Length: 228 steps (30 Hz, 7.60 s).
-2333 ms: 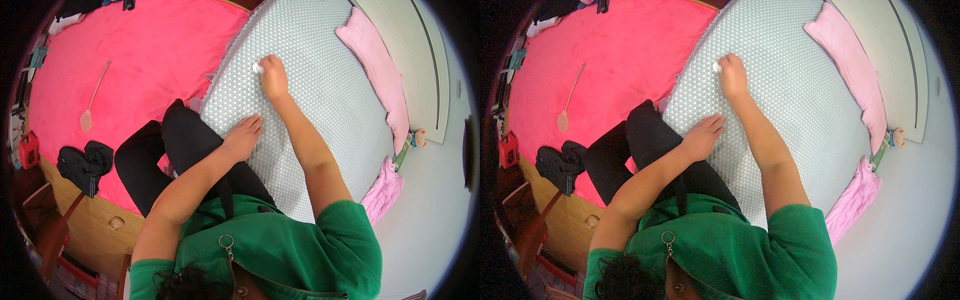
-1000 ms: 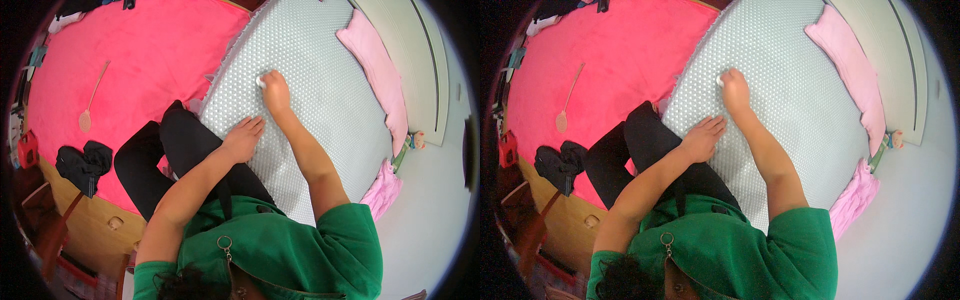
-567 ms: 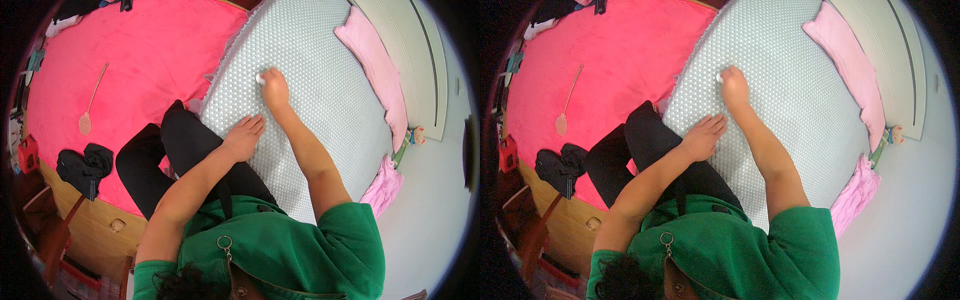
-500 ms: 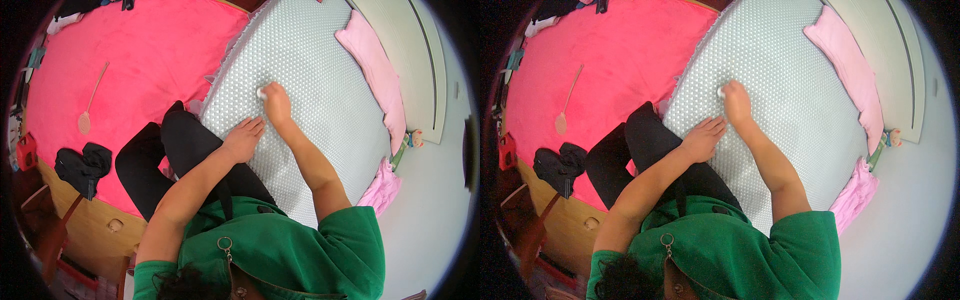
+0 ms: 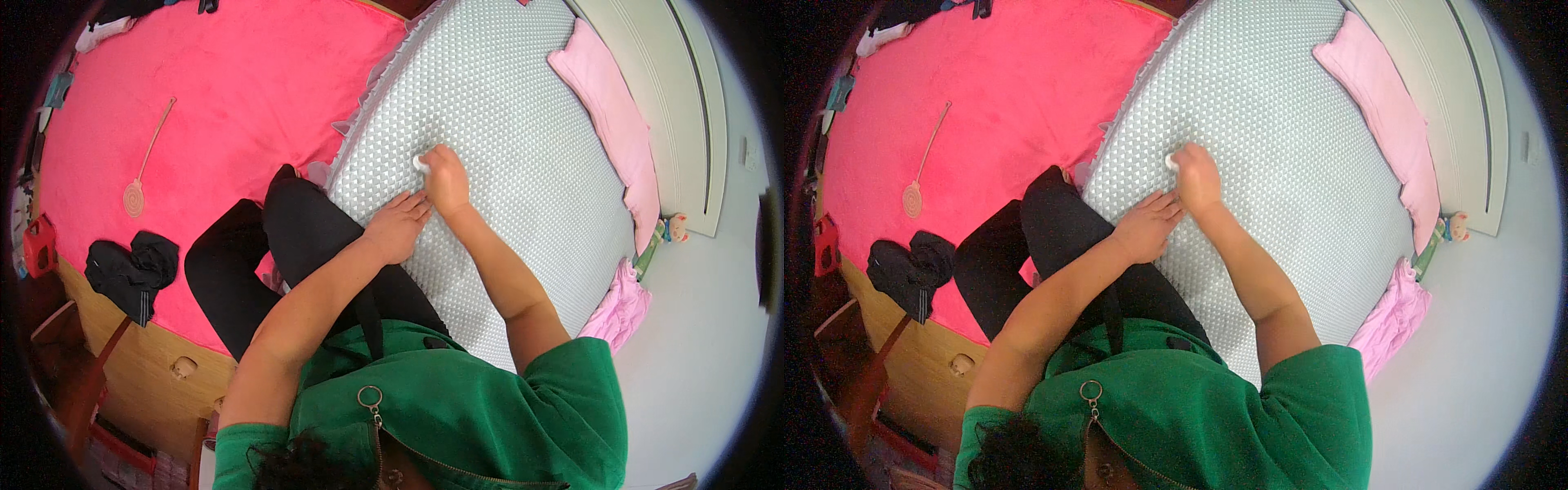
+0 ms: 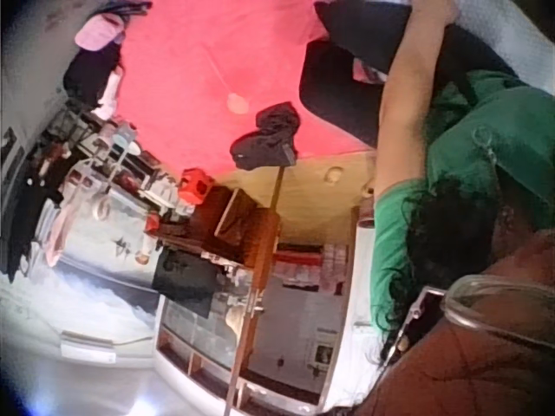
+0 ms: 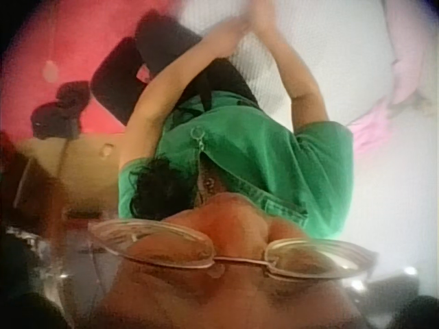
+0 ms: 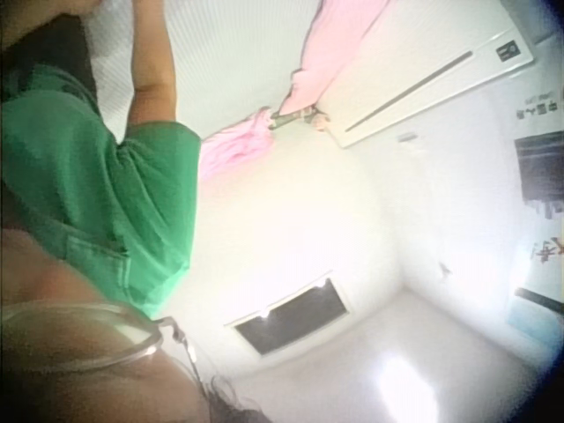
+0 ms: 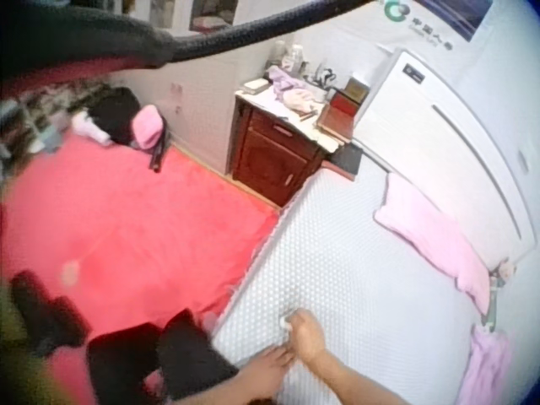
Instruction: The person wipes a white textured mattress topper with a white tissue while sitting on a bed. They then pick up a red brush and a cloth, move to a bedside table, and wipe a brown wallet and a red box with a purple cloth.
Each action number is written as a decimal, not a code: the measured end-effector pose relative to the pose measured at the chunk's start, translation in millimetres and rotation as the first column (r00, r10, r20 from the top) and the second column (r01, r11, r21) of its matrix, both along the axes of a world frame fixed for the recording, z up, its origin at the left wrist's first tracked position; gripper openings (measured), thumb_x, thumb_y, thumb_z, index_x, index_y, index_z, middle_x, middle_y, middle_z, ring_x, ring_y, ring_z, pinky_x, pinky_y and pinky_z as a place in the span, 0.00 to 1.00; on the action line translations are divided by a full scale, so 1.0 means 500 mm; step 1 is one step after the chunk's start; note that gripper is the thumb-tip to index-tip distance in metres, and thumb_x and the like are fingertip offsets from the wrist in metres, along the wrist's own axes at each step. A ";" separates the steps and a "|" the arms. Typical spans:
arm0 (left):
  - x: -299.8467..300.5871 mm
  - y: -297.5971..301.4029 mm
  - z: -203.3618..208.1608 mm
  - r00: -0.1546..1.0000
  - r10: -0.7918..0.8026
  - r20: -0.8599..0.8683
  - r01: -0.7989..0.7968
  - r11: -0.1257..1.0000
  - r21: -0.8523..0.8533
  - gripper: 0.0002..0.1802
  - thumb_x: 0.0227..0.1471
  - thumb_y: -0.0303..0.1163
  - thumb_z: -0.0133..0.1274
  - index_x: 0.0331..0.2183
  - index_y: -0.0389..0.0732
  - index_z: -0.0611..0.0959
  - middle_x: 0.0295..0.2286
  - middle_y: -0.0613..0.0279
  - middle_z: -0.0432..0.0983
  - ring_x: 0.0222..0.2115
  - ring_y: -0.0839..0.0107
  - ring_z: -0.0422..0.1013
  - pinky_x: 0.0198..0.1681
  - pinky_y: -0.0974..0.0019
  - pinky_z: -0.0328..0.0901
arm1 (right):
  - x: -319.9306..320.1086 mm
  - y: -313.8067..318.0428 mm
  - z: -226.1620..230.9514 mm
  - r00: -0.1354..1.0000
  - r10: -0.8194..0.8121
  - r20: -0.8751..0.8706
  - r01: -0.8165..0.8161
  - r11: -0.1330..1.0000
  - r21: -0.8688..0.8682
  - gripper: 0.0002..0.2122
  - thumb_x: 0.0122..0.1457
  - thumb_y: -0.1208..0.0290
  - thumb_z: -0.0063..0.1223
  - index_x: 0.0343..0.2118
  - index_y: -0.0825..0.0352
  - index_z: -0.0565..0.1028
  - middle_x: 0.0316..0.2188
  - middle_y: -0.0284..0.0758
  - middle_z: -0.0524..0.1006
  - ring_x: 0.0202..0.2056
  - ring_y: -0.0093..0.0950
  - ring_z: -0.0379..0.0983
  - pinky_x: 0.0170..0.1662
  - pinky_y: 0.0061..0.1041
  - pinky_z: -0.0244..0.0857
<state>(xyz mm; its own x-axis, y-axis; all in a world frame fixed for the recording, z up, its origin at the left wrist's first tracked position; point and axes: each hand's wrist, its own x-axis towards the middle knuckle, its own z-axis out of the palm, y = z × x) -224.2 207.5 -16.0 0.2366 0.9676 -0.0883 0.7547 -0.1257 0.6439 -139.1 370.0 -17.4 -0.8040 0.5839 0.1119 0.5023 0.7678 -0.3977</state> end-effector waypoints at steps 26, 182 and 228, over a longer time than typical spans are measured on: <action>-0.084 -0.020 0.048 0.917 0.251 -0.310 -0.285 0.956 -0.067 0.29 0.56 0.27 0.45 0.60 0.43 0.73 0.67 0.58 0.55 0.68 0.58 0.50 0.69 0.47 0.46 | -0.060 0.128 -0.019 0.976 -0.161 -0.149 0.177 0.979 0.103 0.06 0.48 0.80 0.56 0.30 0.67 0.80 0.34 0.41 0.76 0.40 0.43 0.72 0.44 0.41 0.68; -0.028 -0.015 0.054 0.983 0.042 -0.179 -0.063 0.992 -0.110 0.30 0.54 0.28 0.45 0.59 0.31 0.71 0.65 0.55 0.58 0.68 0.62 0.49 0.72 0.55 0.42 | 0.002 0.055 0.007 0.989 0.119 -0.092 -0.118 0.993 0.009 0.08 0.48 0.81 0.62 0.32 0.64 0.82 0.32 0.38 0.78 0.39 0.42 0.74 0.42 0.38 0.70; -0.047 -0.038 0.050 0.989 0.146 -0.034 -0.147 0.988 -0.043 0.28 0.51 0.27 0.49 0.55 0.30 0.76 0.64 0.54 0.60 0.67 0.59 0.52 0.70 0.53 0.48 | -0.058 0.050 -0.016 0.985 -0.109 -0.133 0.126 0.983 0.132 0.05 0.50 0.81 0.55 0.30 0.68 0.80 0.34 0.43 0.77 0.40 0.45 0.73 0.44 0.42 0.68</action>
